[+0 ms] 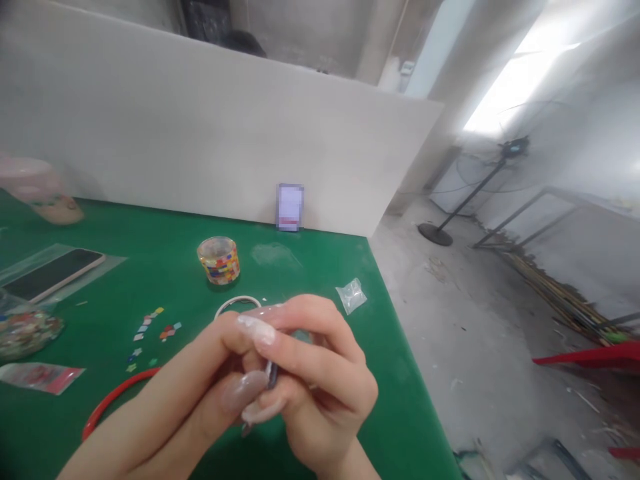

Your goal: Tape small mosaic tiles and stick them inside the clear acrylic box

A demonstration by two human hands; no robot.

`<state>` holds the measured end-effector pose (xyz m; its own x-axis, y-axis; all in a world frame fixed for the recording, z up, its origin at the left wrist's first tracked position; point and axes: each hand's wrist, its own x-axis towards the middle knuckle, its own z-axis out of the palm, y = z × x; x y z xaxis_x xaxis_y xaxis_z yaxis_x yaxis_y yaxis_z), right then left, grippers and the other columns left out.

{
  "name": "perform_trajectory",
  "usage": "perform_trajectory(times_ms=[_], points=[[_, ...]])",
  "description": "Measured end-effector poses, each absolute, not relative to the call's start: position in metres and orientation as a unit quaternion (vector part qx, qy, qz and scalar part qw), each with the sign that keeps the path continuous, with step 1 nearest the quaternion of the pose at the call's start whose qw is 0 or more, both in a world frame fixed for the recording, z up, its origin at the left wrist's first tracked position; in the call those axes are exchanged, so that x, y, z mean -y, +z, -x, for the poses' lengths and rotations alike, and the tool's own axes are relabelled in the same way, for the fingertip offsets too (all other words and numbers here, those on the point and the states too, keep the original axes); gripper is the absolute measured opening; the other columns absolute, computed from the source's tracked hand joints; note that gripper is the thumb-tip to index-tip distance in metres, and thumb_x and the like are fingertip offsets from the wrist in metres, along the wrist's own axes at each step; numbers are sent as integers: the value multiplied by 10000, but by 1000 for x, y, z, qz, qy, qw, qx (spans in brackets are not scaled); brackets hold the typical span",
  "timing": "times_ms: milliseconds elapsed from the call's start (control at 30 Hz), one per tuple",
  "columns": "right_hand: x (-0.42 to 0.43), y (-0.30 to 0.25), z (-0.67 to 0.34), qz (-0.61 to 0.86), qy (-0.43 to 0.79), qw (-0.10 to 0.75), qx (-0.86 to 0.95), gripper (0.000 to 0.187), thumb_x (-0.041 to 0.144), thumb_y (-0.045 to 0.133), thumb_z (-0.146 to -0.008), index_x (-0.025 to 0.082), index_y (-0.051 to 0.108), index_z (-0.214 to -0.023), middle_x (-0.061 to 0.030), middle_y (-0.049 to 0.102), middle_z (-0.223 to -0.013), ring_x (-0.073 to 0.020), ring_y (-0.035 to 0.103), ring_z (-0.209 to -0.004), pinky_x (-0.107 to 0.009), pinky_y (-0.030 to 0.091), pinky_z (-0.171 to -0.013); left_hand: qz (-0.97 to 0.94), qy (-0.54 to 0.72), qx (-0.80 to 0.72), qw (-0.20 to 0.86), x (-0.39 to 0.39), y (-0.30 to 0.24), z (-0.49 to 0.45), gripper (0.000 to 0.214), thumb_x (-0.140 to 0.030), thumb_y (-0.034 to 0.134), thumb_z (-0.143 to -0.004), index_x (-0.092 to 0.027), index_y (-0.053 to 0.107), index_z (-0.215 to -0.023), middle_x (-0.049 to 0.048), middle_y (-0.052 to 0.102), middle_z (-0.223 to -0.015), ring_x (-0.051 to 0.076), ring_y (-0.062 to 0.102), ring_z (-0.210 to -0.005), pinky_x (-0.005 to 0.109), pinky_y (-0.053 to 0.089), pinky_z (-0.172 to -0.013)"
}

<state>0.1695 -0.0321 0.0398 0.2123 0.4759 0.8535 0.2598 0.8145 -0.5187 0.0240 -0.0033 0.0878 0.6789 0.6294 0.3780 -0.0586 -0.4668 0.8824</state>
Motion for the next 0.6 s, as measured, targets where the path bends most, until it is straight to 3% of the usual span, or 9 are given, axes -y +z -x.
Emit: perform_trajectory(times_ms=[233, 367, 467, 600], points=[[33, 39, -171, 295, 62, 720, 625, 283, 255, 642, -999, 270, 724, -1269, -50, 744, -1091, -210, 719, -969, -373, 647, -735, -762, 352, -179, 513, 6, 90, -29, 254, -387, 439, -1076, -270, 539, -875, -44, 550, -698, 93, 537, -572, 153, 519, -536], [31, 39, -171, 307, 41, 714, 628, 283, 283, 628, -1005, 300, 722, -1271, -47, 741, -1047, -217, 714, -923, -390, 628, -694, -751, 317, -190, 548, 7, 90, -27, 243, -412, 438, -1075, -275, 542, -902, -38, 584, -772, 100, 558, -648, 169, 531, -615], [31, 40, -172, 322, 19, 709, 627, 264, 292, 616, -1011, 311, 734, -1246, -47, 708, -1086, -213, 680, -965, -401, 599, -750, -705, 300, -206, 608, 5, 85, -26, 264, -493, 459, -1058, -271, 534, -937, -24, 599, -854, 115, 551, -735, 191, 509, -662], [32, 45, -180, 326, 7, 680, 656, 250, 292, 603, -1022, 315, 743, -1228, -41, 626, -1279, -218, 626, -1125, -427, 532, -908, -646, 279, -157, 693, 1, 80, -29, 355, -567, 543, -1008, -233, 525, -886, -36, 488, -804, 103, 426, -711, 185, 403, -614]])
